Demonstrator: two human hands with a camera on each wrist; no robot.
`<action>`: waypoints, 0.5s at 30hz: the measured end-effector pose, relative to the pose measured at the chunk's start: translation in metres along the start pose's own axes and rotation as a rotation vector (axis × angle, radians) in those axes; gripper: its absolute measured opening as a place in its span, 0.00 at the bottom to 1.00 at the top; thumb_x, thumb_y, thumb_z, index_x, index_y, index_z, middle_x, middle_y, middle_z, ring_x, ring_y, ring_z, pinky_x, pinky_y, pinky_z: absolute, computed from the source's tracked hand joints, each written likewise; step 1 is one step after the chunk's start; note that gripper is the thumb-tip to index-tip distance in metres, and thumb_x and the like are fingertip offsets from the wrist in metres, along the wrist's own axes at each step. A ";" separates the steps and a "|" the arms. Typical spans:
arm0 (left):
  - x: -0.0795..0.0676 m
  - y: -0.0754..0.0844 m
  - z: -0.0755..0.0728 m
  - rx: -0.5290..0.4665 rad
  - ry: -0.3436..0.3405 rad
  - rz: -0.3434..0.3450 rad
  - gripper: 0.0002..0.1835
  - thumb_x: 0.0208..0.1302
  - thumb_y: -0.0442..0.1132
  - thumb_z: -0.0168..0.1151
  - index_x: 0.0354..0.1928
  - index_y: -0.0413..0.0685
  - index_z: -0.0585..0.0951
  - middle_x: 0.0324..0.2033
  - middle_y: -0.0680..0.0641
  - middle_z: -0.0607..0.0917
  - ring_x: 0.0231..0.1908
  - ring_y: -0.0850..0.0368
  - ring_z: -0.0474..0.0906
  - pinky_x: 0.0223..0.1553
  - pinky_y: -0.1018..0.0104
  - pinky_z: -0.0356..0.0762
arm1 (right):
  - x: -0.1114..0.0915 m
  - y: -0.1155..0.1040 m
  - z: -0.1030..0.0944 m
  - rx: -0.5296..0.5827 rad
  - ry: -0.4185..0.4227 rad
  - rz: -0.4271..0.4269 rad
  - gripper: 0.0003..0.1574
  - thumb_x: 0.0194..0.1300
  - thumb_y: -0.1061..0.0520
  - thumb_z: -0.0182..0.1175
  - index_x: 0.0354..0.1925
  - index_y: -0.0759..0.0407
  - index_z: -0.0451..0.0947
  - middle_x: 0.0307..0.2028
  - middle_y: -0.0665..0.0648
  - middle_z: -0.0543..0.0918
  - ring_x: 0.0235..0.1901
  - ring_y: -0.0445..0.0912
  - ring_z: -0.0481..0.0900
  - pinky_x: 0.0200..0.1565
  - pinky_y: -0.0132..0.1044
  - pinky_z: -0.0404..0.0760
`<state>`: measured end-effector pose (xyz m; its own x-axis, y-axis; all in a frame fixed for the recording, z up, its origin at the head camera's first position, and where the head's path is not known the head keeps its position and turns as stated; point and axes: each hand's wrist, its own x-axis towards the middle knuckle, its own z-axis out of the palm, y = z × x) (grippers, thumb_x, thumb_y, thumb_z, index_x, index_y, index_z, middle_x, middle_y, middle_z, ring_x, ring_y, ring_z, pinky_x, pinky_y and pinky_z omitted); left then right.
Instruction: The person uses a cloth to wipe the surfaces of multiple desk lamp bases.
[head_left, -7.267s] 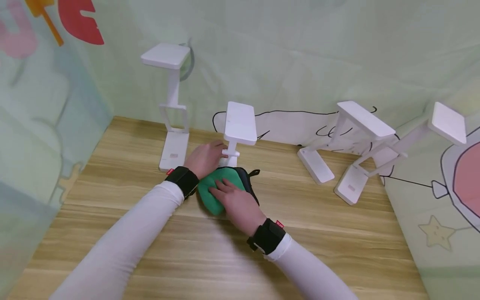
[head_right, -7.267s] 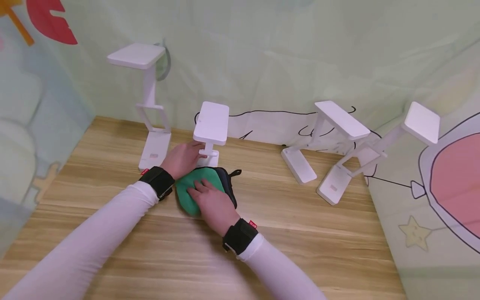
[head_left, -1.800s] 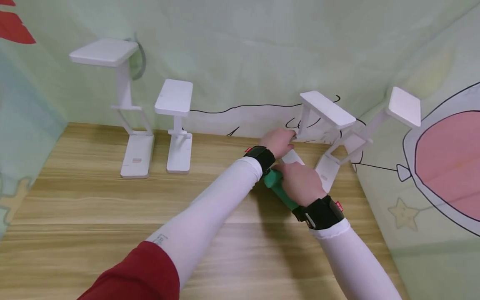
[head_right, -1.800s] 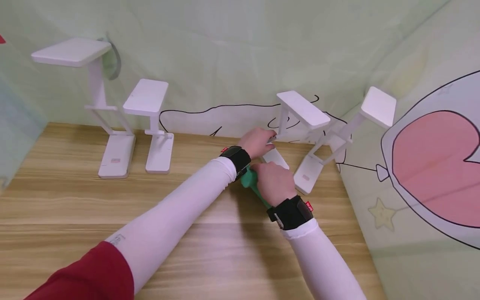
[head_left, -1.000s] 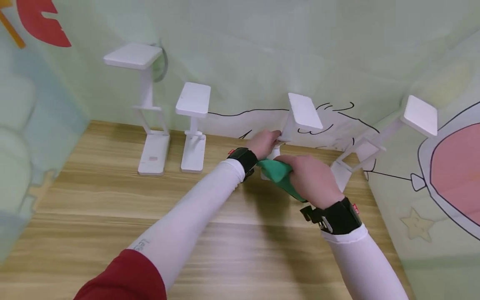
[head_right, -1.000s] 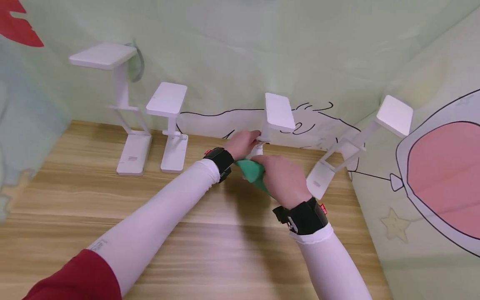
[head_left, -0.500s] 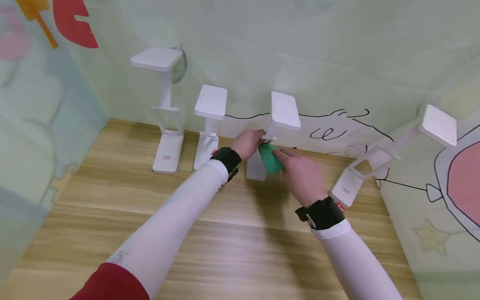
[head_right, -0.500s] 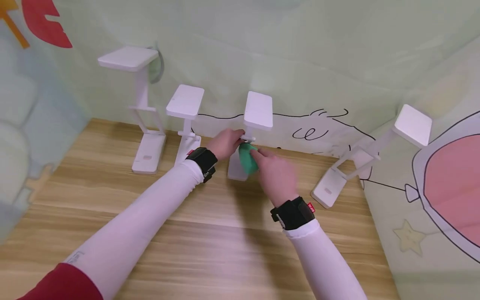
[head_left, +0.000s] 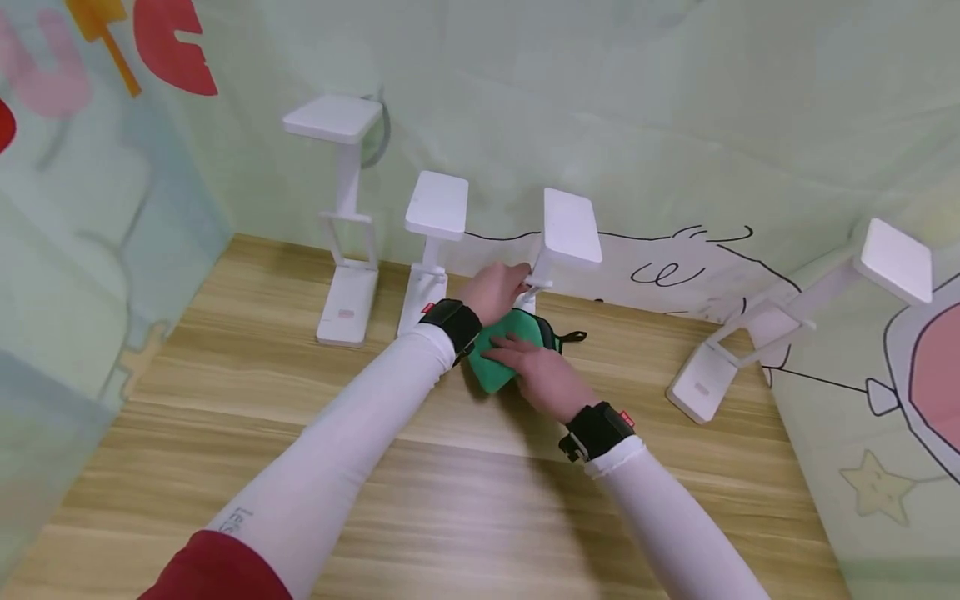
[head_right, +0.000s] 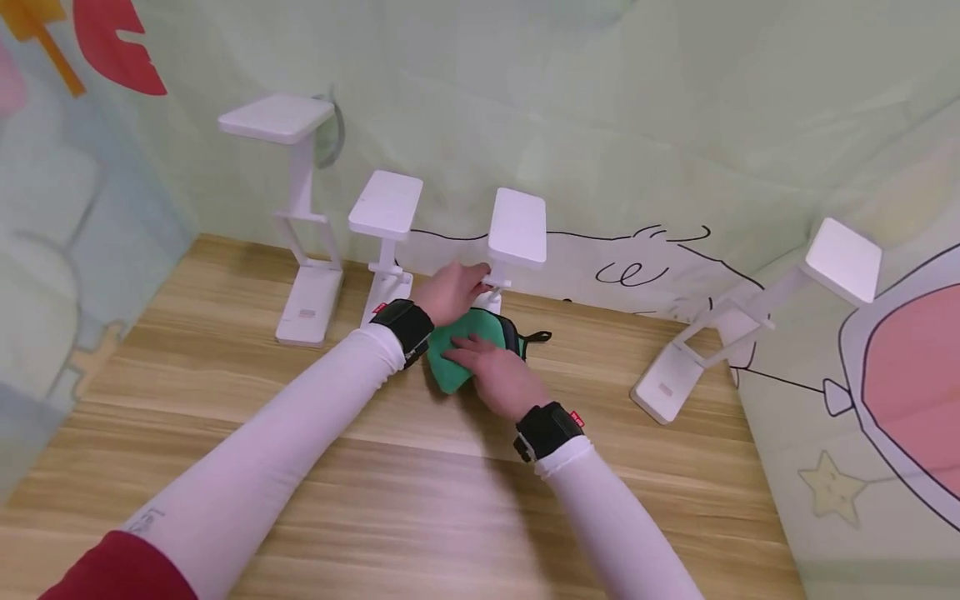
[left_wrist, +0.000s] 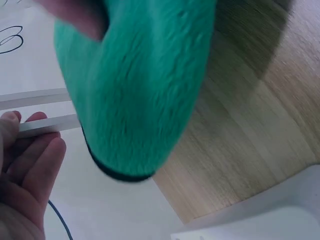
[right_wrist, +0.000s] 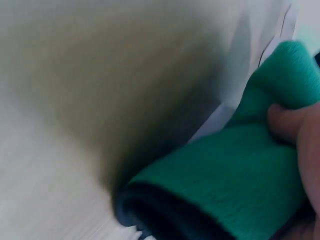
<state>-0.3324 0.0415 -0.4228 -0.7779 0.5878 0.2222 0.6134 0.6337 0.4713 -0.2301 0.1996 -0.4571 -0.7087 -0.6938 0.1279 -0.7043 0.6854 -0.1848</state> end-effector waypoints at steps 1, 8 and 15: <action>0.000 -0.001 0.000 -0.001 0.003 0.004 0.05 0.77 0.38 0.51 0.45 0.46 0.75 0.33 0.48 0.83 0.30 0.57 0.77 0.33 0.63 0.75 | 0.003 0.005 0.001 0.009 0.018 -0.011 0.32 0.63 0.72 0.57 0.62 0.50 0.76 0.63 0.58 0.76 0.61 0.51 0.72 0.54 0.49 0.79; 0.002 -0.002 0.002 -0.001 -0.026 0.003 0.05 0.77 0.40 0.51 0.45 0.47 0.75 0.31 0.51 0.80 0.29 0.58 0.75 0.32 0.66 0.74 | 0.024 0.028 0.006 -0.019 0.134 0.027 0.31 0.62 0.70 0.61 0.61 0.51 0.76 0.58 0.58 0.77 0.49 0.51 0.80 0.48 0.50 0.81; 0.001 -0.005 0.001 -0.030 -0.047 -0.030 0.06 0.78 0.41 0.50 0.48 0.49 0.74 0.32 0.51 0.81 0.30 0.58 0.75 0.33 0.66 0.73 | 0.023 0.017 0.004 -0.154 0.079 0.152 0.30 0.66 0.68 0.61 0.65 0.57 0.72 0.58 0.64 0.76 0.46 0.54 0.81 0.42 0.50 0.84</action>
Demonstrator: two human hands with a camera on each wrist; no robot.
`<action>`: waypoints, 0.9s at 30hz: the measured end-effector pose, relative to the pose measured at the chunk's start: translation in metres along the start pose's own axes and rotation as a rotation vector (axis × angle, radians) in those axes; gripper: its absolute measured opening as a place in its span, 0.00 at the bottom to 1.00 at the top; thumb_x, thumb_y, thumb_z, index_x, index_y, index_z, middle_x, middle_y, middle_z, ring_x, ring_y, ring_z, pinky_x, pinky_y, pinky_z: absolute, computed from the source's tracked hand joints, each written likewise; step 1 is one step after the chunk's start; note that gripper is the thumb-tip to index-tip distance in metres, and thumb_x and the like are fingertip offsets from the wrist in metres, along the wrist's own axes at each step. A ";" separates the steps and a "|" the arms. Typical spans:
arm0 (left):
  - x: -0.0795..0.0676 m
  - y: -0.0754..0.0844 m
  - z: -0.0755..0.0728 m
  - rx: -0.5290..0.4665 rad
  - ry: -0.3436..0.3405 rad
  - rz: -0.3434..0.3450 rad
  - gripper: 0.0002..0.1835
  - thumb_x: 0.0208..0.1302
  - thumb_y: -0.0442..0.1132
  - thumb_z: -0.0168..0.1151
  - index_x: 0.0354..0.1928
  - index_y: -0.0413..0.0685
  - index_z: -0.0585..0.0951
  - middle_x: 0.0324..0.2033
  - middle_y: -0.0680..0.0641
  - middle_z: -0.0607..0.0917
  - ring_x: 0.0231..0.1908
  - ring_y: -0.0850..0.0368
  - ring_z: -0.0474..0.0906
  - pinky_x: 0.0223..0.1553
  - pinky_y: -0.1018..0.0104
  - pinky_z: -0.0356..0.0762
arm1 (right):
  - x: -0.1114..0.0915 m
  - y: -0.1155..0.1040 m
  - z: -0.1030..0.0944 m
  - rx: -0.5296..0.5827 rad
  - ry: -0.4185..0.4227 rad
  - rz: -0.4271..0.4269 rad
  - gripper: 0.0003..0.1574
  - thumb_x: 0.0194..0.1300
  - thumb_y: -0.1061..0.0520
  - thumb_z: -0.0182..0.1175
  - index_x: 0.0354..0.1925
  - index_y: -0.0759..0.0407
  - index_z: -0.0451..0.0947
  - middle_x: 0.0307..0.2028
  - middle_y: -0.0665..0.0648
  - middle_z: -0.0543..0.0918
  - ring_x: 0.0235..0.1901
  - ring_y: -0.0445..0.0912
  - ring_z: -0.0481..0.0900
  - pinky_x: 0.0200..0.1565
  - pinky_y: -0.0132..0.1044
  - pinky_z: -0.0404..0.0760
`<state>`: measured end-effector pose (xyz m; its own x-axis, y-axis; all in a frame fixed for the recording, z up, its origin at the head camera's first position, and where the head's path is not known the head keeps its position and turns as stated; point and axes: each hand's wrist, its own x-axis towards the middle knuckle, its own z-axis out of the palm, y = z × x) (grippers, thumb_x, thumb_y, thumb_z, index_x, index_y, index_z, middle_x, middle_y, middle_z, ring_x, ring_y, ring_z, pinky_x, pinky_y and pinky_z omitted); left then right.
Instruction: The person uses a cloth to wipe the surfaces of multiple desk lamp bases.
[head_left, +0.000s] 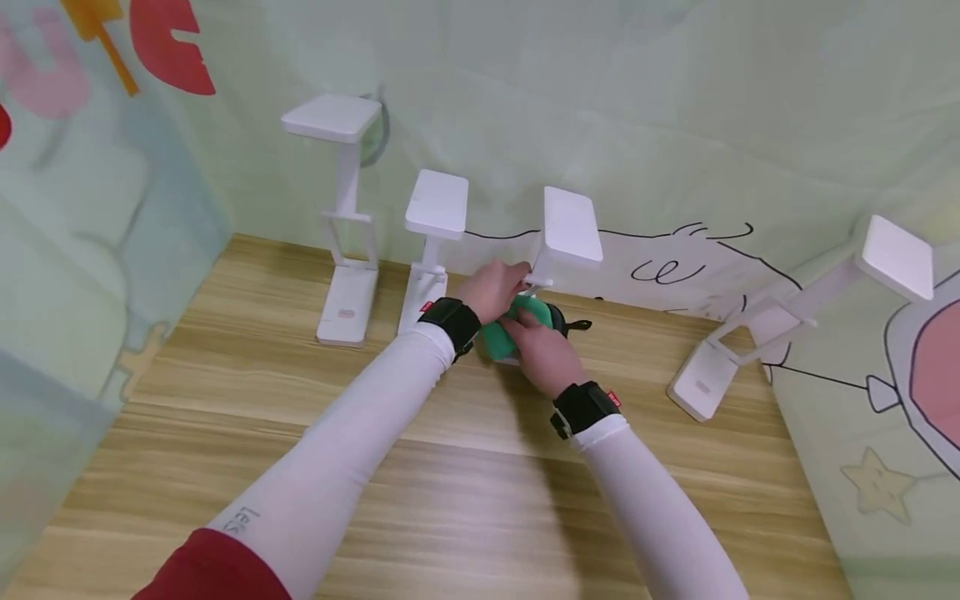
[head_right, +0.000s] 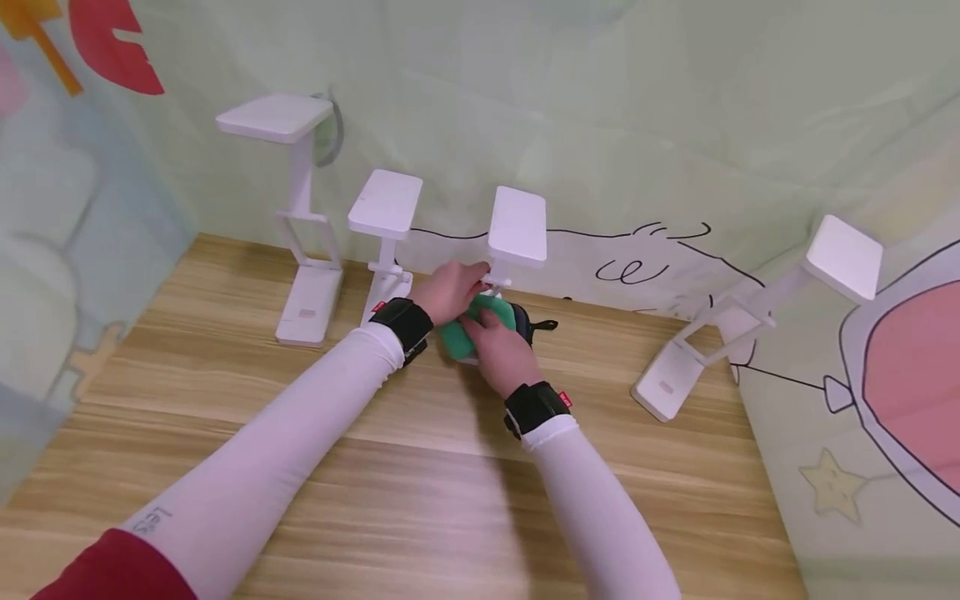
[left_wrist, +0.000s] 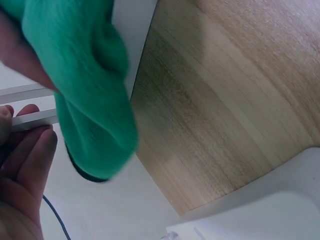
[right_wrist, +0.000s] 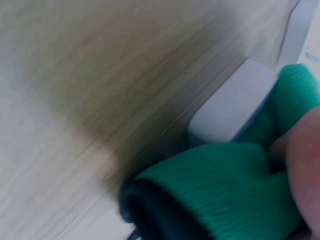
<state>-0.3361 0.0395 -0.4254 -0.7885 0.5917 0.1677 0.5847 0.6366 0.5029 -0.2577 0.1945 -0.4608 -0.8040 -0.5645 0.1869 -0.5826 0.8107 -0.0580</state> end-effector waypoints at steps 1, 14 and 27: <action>0.001 0.000 0.001 0.006 0.006 0.004 0.06 0.78 0.41 0.50 0.48 0.50 0.74 0.32 0.51 0.81 0.29 0.58 0.75 0.32 0.66 0.73 | -0.003 -0.002 -0.002 -0.017 -0.015 0.023 0.30 0.66 0.68 0.60 0.65 0.57 0.71 0.58 0.65 0.76 0.48 0.55 0.80 0.42 0.51 0.84; -0.002 -0.001 0.003 0.052 0.037 -0.013 0.05 0.77 0.42 0.52 0.47 0.51 0.74 0.32 0.50 0.81 0.29 0.56 0.75 0.30 0.64 0.74 | -0.049 -0.031 -0.020 -0.103 -0.165 0.061 0.36 0.63 0.72 0.59 0.68 0.59 0.70 0.63 0.70 0.72 0.61 0.62 0.70 0.44 0.51 0.84; -0.002 0.001 0.002 0.089 0.014 -0.014 0.05 0.79 0.41 0.48 0.46 0.52 0.74 0.29 0.52 0.79 0.28 0.59 0.76 0.29 0.67 0.73 | -0.017 -0.034 -0.008 0.024 -0.110 -0.026 0.36 0.61 0.73 0.55 0.67 0.56 0.71 0.64 0.66 0.72 0.63 0.58 0.69 0.53 0.52 0.80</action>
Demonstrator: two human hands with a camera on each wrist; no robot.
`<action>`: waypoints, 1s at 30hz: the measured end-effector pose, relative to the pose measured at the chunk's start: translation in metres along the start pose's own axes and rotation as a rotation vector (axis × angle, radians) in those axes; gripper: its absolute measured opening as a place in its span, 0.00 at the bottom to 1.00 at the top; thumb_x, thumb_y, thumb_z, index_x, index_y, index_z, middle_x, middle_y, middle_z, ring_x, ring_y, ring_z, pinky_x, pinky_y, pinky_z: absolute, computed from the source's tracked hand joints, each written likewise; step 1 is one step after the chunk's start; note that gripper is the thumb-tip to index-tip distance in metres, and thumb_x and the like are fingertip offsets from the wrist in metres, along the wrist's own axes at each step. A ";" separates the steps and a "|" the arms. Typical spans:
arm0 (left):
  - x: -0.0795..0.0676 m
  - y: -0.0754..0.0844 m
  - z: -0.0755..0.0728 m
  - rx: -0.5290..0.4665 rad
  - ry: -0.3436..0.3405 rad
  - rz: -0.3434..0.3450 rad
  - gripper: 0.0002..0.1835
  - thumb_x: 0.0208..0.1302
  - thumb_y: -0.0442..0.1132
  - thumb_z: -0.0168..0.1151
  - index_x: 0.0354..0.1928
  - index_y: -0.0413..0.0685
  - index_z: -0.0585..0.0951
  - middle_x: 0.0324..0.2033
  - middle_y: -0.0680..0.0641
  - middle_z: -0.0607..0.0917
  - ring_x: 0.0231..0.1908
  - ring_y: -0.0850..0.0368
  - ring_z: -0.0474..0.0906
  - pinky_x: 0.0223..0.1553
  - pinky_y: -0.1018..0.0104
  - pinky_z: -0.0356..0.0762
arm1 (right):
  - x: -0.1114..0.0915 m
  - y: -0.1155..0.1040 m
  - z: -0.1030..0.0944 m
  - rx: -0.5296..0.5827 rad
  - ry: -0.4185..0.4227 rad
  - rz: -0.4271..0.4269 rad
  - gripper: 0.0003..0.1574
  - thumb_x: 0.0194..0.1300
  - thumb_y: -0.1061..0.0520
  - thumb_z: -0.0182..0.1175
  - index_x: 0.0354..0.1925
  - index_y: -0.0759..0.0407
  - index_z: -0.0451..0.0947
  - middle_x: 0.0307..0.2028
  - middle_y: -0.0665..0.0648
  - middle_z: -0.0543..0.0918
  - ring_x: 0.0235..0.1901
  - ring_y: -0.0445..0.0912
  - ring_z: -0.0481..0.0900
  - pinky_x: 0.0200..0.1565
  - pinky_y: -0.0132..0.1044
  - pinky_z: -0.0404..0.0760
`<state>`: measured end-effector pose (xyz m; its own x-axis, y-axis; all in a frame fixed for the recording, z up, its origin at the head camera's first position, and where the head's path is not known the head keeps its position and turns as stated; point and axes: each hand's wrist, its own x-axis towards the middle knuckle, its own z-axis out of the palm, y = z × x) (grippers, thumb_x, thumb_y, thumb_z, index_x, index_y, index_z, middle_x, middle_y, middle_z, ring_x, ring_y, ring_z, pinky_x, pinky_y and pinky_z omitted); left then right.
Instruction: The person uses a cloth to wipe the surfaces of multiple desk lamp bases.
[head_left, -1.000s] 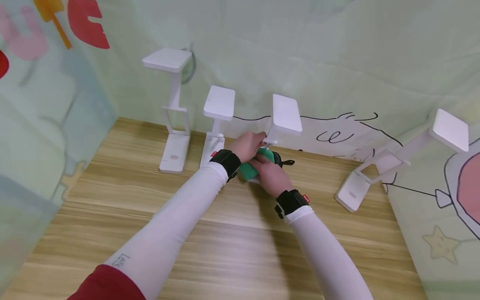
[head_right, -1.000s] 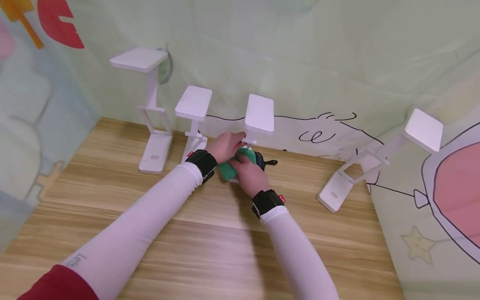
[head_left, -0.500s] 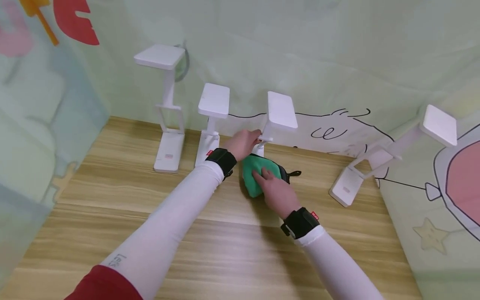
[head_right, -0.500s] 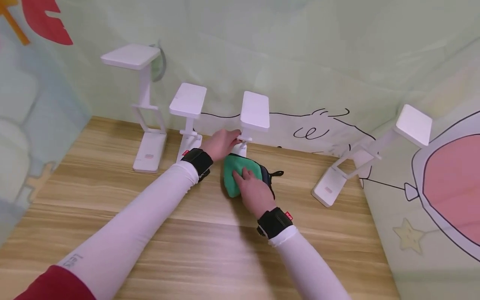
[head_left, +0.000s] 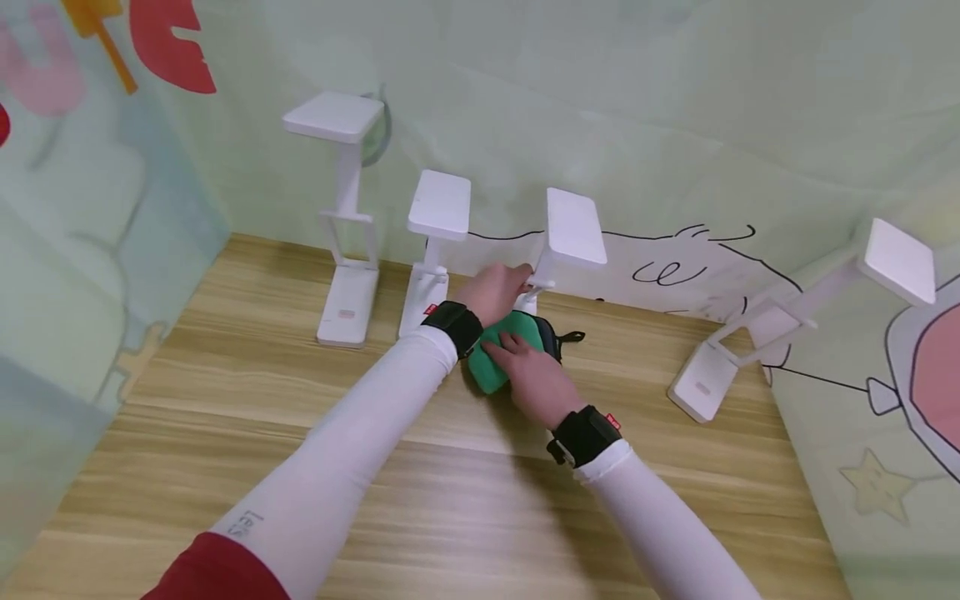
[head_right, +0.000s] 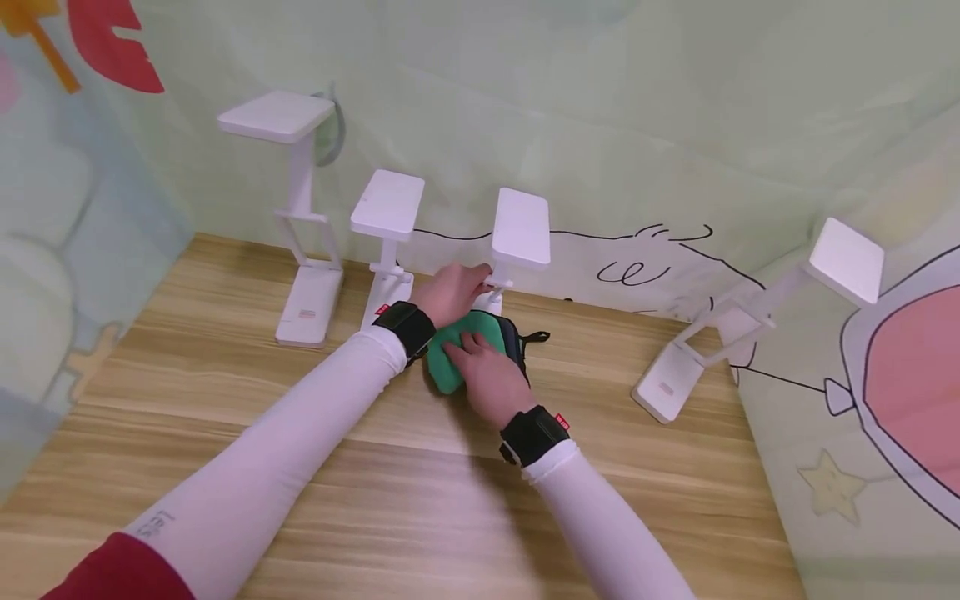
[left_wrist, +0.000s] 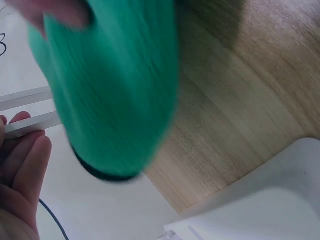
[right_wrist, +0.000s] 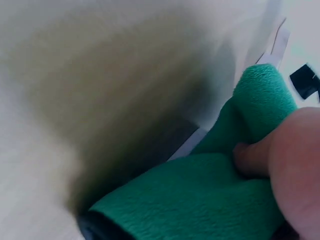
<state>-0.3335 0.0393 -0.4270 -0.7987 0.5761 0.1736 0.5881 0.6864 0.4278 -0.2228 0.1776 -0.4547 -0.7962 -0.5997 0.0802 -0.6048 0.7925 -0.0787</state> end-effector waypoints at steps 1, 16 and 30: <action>0.000 0.000 0.000 -0.006 0.002 0.005 0.05 0.78 0.41 0.48 0.46 0.52 0.74 0.29 0.52 0.80 0.28 0.59 0.76 0.30 0.67 0.73 | 0.004 0.003 0.001 0.011 0.013 -0.004 0.36 0.60 0.74 0.55 0.66 0.56 0.71 0.64 0.65 0.73 0.62 0.57 0.70 0.52 0.51 0.80; 0.001 0.002 0.003 -0.041 -0.007 -0.004 0.03 0.78 0.39 0.49 0.46 0.54 0.73 0.33 0.53 0.81 0.31 0.61 0.75 0.34 0.67 0.75 | 0.014 0.033 0.008 0.014 0.089 0.094 0.35 0.64 0.71 0.58 0.68 0.57 0.68 0.65 0.63 0.71 0.52 0.55 0.78 0.47 0.51 0.83; 0.001 0.002 0.000 0.014 -0.011 -0.021 0.05 0.77 0.39 0.52 0.49 0.52 0.74 0.35 0.53 0.82 0.31 0.62 0.76 0.35 0.68 0.76 | -0.033 0.017 -0.005 0.004 -0.057 0.193 0.39 0.63 0.74 0.54 0.71 0.56 0.66 0.69 0.66 0.65 0.66 0.60 0.63 0.50 0.53 0.80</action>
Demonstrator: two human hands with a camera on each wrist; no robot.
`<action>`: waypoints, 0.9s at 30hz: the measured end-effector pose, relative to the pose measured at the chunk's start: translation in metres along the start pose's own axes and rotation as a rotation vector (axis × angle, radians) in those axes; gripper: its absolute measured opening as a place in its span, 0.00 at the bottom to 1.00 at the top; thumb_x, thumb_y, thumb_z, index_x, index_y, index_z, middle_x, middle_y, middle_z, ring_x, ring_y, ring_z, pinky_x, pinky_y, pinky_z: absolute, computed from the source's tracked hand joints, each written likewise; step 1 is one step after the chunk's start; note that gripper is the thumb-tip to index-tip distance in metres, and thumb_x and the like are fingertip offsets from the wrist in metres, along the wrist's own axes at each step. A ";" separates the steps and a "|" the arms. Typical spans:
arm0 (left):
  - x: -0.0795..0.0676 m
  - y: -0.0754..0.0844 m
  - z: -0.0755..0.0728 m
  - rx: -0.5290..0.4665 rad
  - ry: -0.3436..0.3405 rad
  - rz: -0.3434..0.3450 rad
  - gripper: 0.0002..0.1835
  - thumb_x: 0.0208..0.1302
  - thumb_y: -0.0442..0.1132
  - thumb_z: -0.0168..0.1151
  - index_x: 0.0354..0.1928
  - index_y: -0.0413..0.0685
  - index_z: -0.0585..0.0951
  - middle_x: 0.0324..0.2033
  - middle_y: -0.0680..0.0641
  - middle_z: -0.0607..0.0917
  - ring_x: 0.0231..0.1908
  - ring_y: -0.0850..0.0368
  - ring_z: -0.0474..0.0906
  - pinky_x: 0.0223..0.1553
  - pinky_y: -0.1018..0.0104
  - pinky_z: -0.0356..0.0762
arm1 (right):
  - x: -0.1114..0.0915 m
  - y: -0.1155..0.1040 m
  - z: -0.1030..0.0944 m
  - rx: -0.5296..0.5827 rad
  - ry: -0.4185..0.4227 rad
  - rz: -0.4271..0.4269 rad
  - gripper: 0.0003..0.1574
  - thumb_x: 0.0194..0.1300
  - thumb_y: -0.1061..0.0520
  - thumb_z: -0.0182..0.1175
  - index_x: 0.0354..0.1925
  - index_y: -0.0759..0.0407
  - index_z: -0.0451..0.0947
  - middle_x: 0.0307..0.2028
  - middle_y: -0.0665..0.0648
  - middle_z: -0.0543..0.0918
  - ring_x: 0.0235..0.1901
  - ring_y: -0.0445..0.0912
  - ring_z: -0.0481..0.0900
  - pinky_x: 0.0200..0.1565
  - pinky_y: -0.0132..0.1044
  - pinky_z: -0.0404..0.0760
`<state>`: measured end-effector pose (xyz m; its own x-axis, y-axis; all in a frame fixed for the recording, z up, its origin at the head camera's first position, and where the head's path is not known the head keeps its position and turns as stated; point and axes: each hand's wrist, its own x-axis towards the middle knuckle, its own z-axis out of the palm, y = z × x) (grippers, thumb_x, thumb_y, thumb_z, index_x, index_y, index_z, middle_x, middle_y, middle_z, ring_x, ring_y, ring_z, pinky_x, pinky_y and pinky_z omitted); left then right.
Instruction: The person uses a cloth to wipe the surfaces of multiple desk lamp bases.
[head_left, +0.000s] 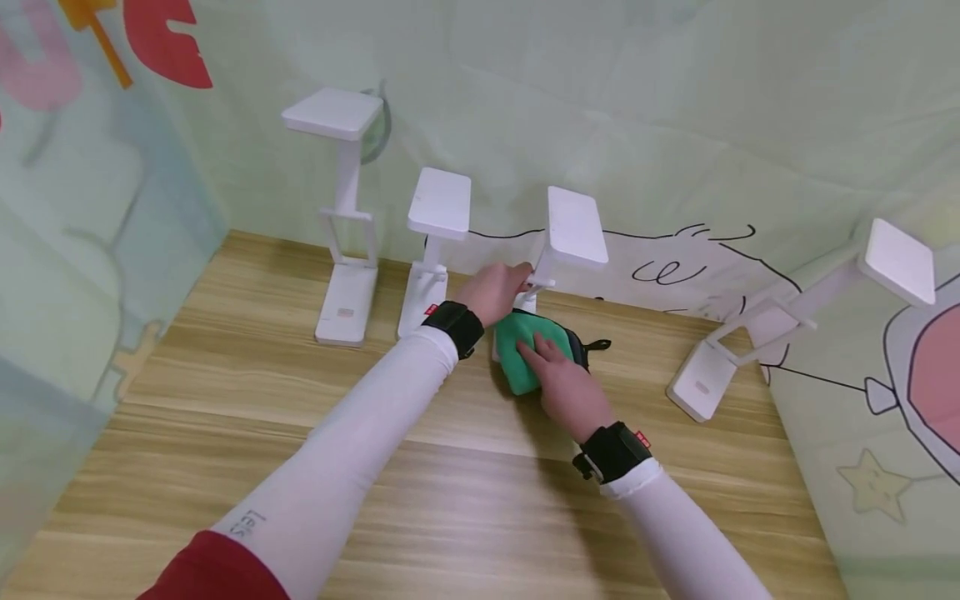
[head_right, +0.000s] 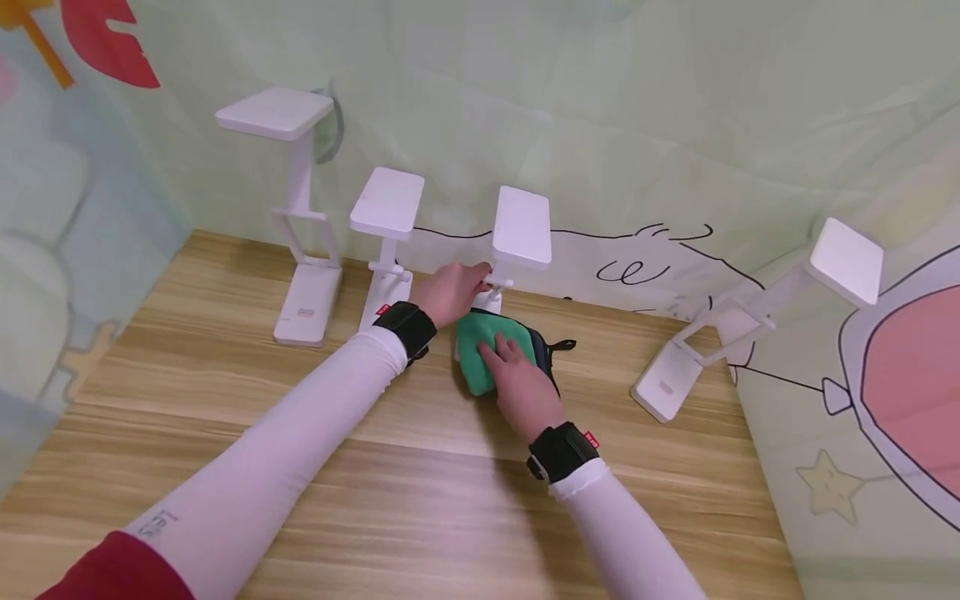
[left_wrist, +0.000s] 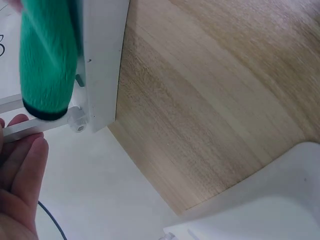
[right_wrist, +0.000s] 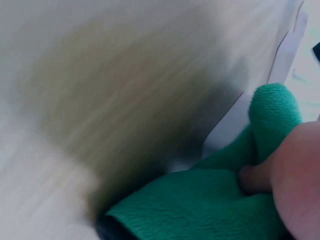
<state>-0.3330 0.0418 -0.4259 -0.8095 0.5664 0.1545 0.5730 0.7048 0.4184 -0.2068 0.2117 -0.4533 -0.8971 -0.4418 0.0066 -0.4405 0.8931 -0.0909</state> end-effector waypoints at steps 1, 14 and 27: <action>0.000 0.000 0.000 0.001 0.004 -0.004 0.05 0.77 0.39 0.51 0.49 0.52 0.74 0.34 0.53 0.82 0.31 0.62 0.76 0.34 0.68 0.76 | -0.002 -0.003 -0.001 -0.009 -0.007 -0.006 0.39 0.63 0.74 0.55 0.71 0.56 0.66 0.69 0.67 0.65 0.66 0.60 0.63 0.50 0.53 0.81; -0.002 0.001 0.002 0.006 0.025 -0.002 0.05 0.77 0.37 0.50 0.48 0.54 0.74 0.35 0.54 0.83 0.31 0.63 0.76 0.33 0.67 0.76 | 0.008 -0.034 0.006 -0.071 0.015 -0.173 0.36 0.64 0.72 0.57 0.69 0.56 0.69 0.66 0.68 0.69 0.65 0.63 0.63 0.56 0.52 0.77; 0.000 0.000 0.002 -0.057 0.017 -0.028 0.05 0.75 0.35 0.52 0.45 0.55 0.74 0.36 0.53 0.83 0.31 0.61 0.75 0.34 0.67 0.75 | 0.064 -0.009 0.012 0.014 0.169 -0.197 0.23 0.60 0.72 0.61 0.52 0.57 0.76 0.55 0.61 0.77 0.44 0.50 0.78 0.43 0.47 0.82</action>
<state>-0.3328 0.0427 -0.4277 -0.8277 0.5389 0.1566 0.5418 0.6945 0.4735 -0.2599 0.1744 -0.4638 -0.7877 -0.5854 0.1918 -0.6076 0.7897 -0.0851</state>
